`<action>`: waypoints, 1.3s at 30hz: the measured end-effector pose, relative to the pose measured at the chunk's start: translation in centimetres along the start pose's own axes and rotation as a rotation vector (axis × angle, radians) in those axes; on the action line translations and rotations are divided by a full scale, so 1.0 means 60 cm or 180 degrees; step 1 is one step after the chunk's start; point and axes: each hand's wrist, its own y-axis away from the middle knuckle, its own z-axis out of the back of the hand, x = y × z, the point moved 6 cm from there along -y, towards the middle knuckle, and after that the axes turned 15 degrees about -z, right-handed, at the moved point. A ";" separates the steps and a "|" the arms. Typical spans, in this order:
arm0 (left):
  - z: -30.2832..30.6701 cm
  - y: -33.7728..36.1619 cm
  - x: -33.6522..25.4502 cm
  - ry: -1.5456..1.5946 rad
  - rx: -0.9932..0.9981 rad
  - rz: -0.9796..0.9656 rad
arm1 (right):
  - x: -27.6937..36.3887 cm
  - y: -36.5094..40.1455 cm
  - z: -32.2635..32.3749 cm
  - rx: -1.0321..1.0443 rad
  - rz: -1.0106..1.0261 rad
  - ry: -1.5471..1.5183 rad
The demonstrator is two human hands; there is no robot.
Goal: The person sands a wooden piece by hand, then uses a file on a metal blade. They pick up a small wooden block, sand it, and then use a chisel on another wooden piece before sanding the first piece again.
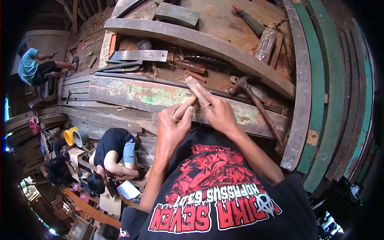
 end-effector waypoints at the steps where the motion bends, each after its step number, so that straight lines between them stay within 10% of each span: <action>1: -0.002 0.000 0.005 0.0196 -0.0076 -0.0045 | 0.021 0.008 -0.001 0.0033 0.0324 -0.0147; 3: -0.008 0.009 0.025 0.0597 -0.0200 -0.0095 | 0.060 0.045 -0.003 0.0135 0.0923 -0.0446; 12: -0.003 0.025 0.023 0.0379 0.0215 0.0180 | 0.012 -0.003 -0.006 0.0257 -0.0293 0.0093; 25: 0.001 0.033 0.011 0.0360 0.0080 -0.0063 | 0.058 0.033 0.005 0.0491 0.0675 -0.0290; 38: -0.006 0.007 -0.013 0.0204 -0.0341 -0.0332 | 0.036 0.017 0.008 0.0607 -0.0412 -0.0220; 39: -0.004 0.011 -0.008 0.0215 -0.0349 -0.0294 | 0.059 0.027 0.006 0.0179 0.0504 -0.0569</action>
